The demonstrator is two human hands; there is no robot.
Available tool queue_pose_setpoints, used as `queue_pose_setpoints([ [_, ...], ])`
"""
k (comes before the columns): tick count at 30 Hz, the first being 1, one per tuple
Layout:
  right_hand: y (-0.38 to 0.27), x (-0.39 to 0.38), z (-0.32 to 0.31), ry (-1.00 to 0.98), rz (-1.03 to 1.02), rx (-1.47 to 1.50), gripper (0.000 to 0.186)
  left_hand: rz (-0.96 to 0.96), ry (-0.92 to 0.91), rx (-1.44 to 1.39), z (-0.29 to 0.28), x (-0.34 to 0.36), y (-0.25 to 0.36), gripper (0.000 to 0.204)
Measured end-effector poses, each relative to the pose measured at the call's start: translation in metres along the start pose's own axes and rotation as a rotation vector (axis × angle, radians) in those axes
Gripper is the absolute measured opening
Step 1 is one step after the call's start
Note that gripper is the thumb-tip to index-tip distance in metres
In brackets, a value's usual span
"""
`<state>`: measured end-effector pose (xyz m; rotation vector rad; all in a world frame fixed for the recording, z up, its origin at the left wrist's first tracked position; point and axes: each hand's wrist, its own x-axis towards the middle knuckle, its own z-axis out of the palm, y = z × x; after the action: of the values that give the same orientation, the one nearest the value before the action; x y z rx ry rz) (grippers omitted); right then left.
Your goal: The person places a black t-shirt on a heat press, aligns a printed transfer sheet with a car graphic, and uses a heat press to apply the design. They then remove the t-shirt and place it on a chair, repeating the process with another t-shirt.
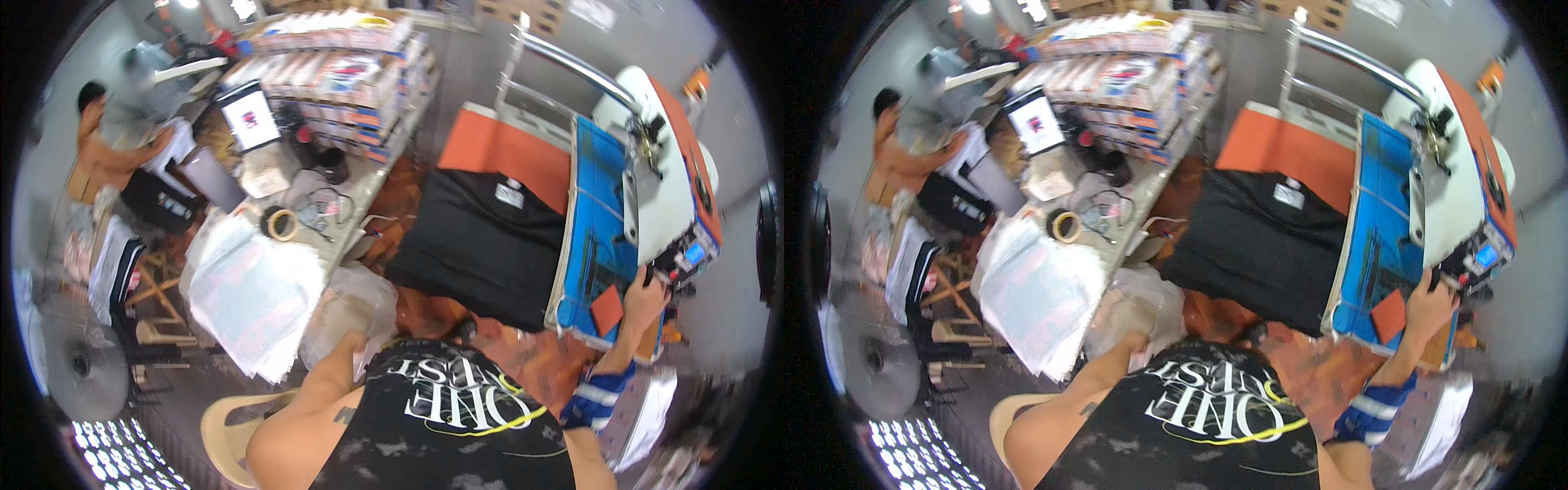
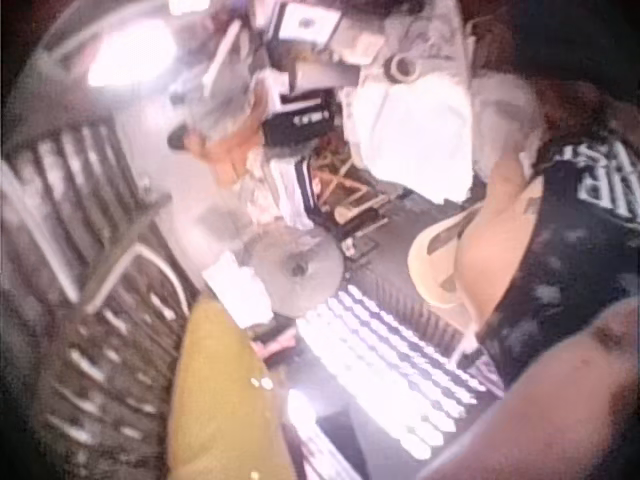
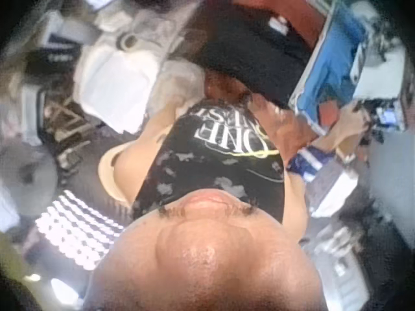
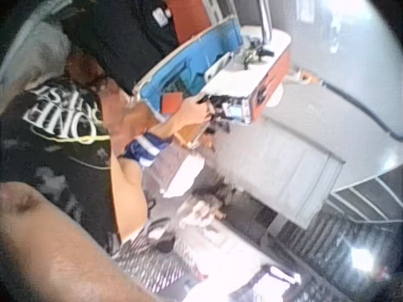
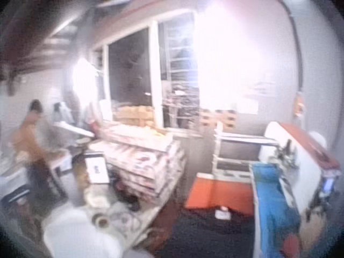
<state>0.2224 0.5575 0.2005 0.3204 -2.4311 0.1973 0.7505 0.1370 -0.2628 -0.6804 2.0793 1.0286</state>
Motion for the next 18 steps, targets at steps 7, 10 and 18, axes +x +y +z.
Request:
queue_pose_setpoints([
  [7, -0.074, -0.019, -0.057, 0.323, -0.03, 0.077, 0.104, 0.0, 0.13, 0.183, 0.073, -0.044, 0.017, 0.025],
  [10, -0.111, -0.013, -0.087, 0.327, -0.222, 0.419, 0.114, -0.012, 0.257, 0.182, 0.08, -0.06, 0.018, 0.026],
  [18, -0.191, -0.02, -0.1, 0.327, -0.235, 0.31, 0.111, -0.02, 0.618, -0.023, 0.065, -0.071, 0.058, 0.024],
])
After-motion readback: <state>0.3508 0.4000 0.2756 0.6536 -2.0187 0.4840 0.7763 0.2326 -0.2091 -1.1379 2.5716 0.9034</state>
